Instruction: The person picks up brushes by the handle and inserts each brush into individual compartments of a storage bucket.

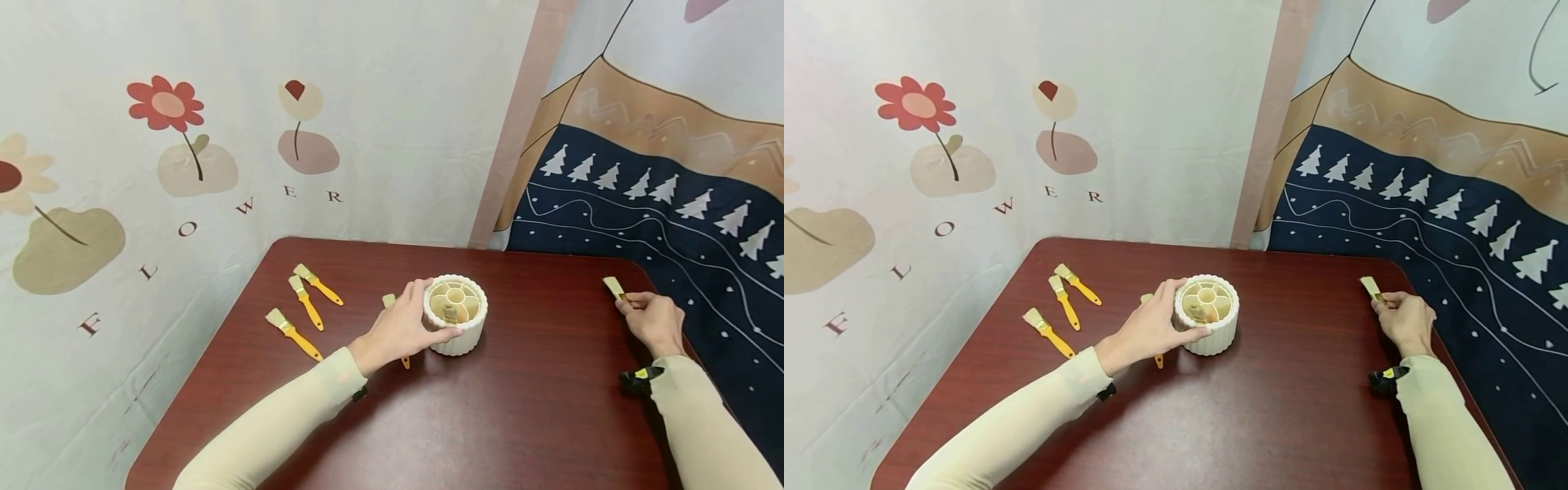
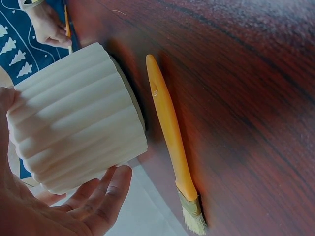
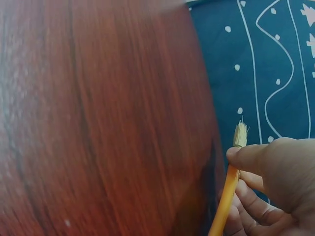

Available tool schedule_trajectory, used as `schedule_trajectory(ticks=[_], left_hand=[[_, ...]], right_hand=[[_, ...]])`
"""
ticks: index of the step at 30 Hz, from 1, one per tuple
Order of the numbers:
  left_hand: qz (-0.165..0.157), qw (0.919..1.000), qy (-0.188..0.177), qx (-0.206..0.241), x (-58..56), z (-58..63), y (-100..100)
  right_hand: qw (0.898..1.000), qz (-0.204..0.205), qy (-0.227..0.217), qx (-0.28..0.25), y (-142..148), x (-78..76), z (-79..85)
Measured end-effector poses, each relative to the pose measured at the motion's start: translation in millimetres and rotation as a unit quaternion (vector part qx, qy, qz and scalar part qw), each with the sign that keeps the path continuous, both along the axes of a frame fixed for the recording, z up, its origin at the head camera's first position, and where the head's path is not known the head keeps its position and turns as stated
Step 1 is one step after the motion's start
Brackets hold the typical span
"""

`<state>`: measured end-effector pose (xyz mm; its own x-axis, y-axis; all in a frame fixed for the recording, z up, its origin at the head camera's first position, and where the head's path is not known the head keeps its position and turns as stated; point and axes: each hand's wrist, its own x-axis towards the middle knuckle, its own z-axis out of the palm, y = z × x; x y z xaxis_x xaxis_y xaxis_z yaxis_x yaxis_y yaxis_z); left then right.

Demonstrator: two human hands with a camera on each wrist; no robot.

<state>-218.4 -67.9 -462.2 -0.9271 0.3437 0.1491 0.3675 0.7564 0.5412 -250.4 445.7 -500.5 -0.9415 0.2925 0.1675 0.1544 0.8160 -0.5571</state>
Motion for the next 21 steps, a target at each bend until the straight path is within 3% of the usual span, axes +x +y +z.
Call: schedule_trajectory(ticks=[21], left_hand=[[0.003,1.0000,-0.003,0.004,-1.2,0.4,0]], right_hand=[[0.999,0.032,0.035,-0.010,-38,13.2,29.1]])
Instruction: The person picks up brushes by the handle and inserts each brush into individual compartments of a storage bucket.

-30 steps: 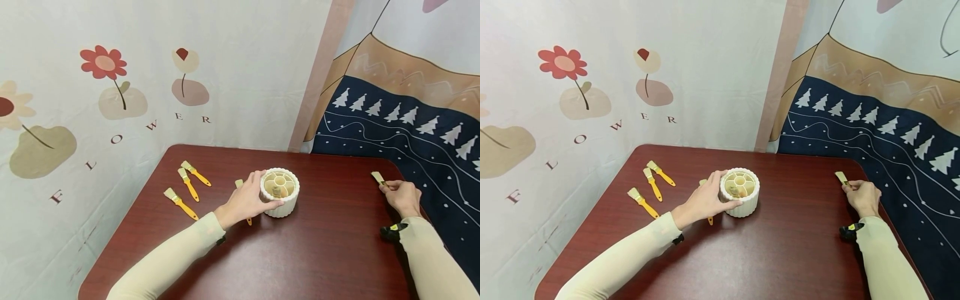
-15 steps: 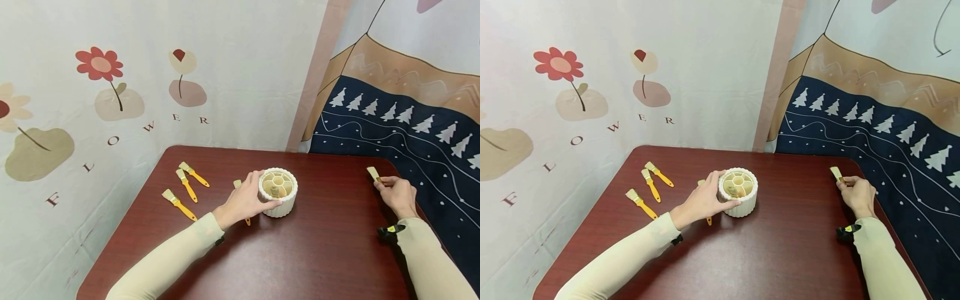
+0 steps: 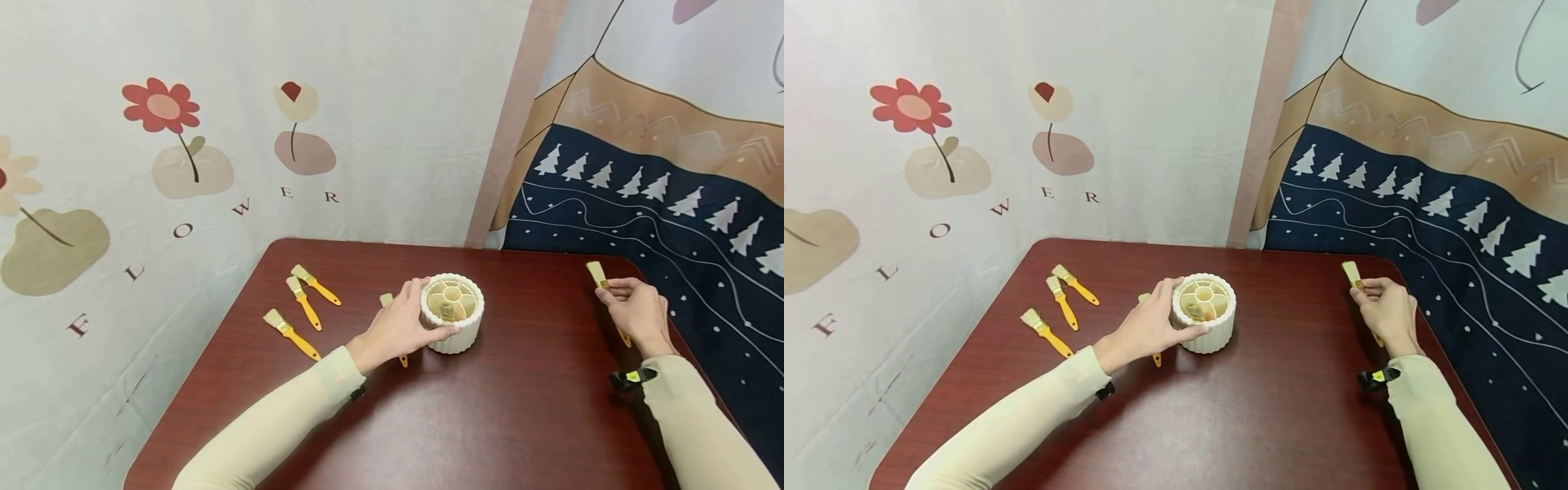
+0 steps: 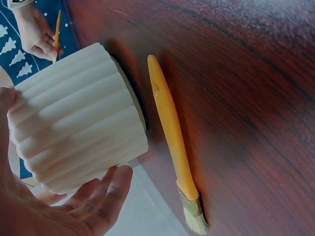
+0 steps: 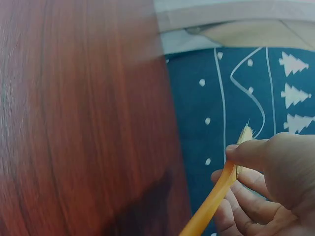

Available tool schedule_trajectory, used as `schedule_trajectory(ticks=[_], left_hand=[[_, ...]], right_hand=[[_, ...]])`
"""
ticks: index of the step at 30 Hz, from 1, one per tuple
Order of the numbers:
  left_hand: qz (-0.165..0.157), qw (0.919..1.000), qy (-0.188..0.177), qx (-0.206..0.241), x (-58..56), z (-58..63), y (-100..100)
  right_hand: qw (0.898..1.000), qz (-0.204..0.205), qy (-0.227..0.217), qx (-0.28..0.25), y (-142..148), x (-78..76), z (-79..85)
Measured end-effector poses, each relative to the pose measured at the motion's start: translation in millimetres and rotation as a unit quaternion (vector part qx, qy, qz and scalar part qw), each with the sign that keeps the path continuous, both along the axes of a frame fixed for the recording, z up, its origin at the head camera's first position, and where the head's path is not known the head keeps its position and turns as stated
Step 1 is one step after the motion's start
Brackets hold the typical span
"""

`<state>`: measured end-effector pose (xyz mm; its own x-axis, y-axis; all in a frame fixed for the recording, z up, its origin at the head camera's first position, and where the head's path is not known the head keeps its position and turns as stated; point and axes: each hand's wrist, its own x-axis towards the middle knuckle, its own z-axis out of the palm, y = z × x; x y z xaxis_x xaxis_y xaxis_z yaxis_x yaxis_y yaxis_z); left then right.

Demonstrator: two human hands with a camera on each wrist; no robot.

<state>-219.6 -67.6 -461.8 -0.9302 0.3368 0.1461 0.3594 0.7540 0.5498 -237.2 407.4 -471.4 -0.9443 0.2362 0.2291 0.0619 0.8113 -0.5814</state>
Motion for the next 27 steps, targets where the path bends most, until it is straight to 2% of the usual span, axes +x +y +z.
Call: schedule_trajectory(ticks=[6,18,27], left_hand=[[-0.001,1.0000,0.000,0.002,-0.2,-0.3,0],[0.000,1.0000,-0.001,0.003,2.2,-0.3,0],[0.001,1.0000,0.000,0.002,2.1,1.6,0]], right_hand=[[1.000,0.014,0.013,-0.009,-15,0.8,9.4],[0.998,0.046,0.010,-0.030,-44,7.1,24.5],[0.997,0.069,0.031,-0.025,-63,11.2,32.5]])
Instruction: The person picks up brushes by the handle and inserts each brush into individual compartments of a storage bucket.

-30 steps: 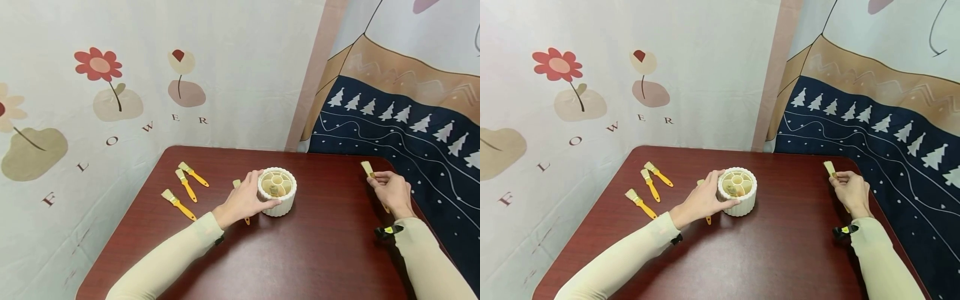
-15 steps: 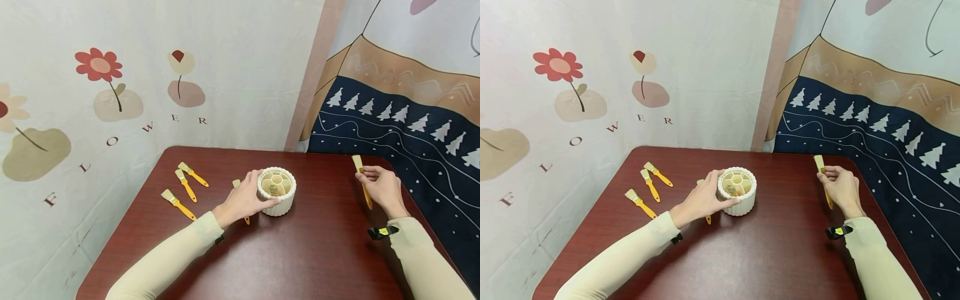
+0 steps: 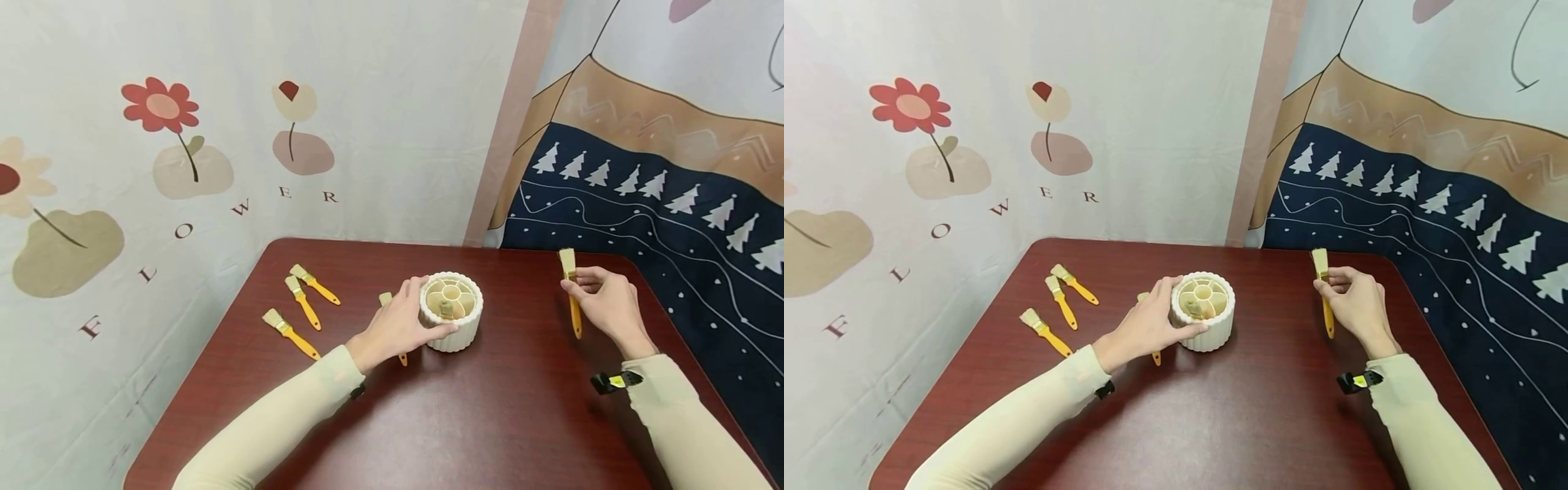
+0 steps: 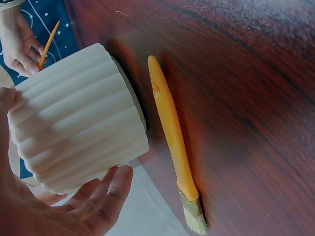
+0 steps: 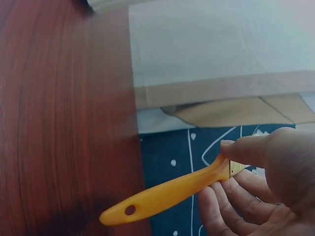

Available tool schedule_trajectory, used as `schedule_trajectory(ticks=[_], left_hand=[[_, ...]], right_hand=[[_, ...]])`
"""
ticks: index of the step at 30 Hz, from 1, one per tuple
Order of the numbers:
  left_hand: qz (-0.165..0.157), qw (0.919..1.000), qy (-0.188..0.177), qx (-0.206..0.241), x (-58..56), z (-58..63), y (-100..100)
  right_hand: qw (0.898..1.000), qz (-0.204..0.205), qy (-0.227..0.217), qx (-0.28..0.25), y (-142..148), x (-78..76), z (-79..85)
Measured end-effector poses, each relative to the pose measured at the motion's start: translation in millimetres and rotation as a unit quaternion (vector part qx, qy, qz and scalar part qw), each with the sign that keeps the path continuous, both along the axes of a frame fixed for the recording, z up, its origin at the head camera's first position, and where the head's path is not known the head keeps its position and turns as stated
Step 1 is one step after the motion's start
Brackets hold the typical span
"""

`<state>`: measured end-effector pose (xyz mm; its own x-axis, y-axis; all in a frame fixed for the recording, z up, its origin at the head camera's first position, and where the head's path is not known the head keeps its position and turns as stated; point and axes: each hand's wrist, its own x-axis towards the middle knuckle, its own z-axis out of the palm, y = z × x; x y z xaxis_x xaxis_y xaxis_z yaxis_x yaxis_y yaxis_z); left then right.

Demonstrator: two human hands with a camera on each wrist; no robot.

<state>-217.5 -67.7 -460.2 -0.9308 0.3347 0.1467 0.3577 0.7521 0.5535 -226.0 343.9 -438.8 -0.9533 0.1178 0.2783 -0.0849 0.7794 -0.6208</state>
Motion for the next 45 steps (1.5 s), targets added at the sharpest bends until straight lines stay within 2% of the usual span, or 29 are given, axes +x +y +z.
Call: schedule_trajectory(ticks=[5,15,37,45], left_hand=[[0.000,1.0000,-0.001,0.000,0.3,-1.9,0],[-0.003,0.9998,-0.013,0.013,8.5,-10.4,-3],[-0.009,1.0000,0.004,0.001,-1.2,-1.3,-1],[-0.010,0.9999,0.005,0.004,-1.6,0.4,0]], right_hand=[[1.000,0.012,0.002,-0.006,-10,4.6,3.0],[0.999,0.040,0.013,-0.020,-36,15.8,8.3],[0.993,0.102,0.029,-0.052,-74,28.4,41.2],[0.991,0.118,0.038,-0.048,-80,30.7,46.8]])
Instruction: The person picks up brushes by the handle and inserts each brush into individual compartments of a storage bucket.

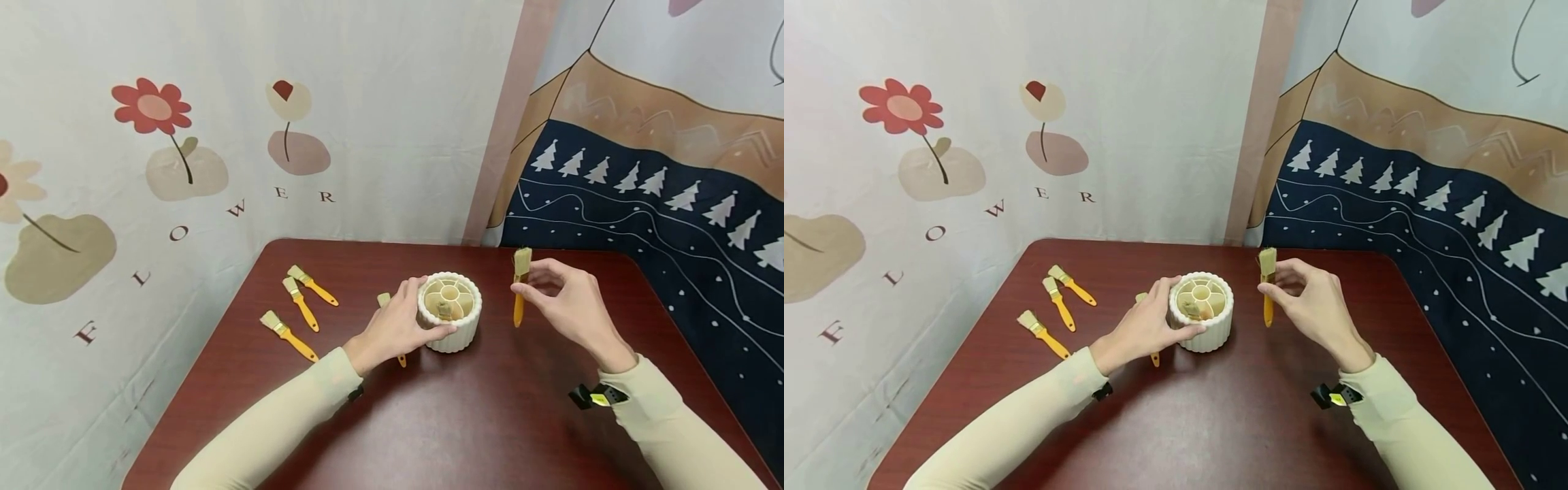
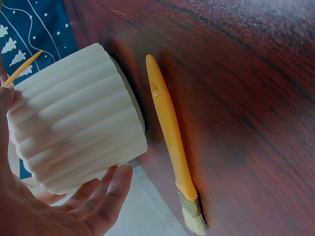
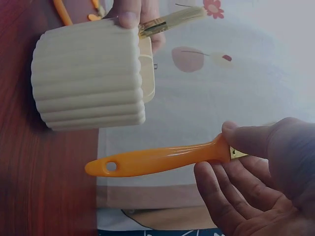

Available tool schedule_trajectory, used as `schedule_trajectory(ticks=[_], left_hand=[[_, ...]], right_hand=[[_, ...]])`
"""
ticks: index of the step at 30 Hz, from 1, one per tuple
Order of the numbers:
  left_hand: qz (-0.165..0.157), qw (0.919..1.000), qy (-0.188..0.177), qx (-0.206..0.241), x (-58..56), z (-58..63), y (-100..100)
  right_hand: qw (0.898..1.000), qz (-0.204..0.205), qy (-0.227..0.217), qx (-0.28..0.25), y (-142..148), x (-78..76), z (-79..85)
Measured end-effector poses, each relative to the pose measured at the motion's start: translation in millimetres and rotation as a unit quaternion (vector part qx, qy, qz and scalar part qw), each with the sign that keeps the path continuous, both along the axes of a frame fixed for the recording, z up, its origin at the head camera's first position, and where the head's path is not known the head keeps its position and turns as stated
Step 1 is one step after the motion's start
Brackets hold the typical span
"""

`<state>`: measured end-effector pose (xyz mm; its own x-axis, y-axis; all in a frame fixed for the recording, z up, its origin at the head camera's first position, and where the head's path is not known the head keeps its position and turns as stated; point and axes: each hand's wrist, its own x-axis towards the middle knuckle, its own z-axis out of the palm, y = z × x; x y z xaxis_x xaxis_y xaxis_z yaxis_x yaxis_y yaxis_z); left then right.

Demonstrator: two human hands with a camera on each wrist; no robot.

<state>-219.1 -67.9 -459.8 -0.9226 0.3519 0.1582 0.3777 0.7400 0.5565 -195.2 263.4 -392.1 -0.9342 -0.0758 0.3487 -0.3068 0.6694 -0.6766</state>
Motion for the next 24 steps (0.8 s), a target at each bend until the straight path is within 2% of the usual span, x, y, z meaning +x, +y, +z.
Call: schedule_trajectory(ticks=[13,24], left_hand=[[-0.001,1.0000,0.003,0.000,0.0,-1.2,0],[0.002,1.0000,0.004,-0.004,-0.8,-1.6,0]], right_hand=[[0.999,0.012,0.036,-0.001,-10,3.5,4.8],[0.998,0.035,0.048,-0.026,-22,8.1,11.9]])
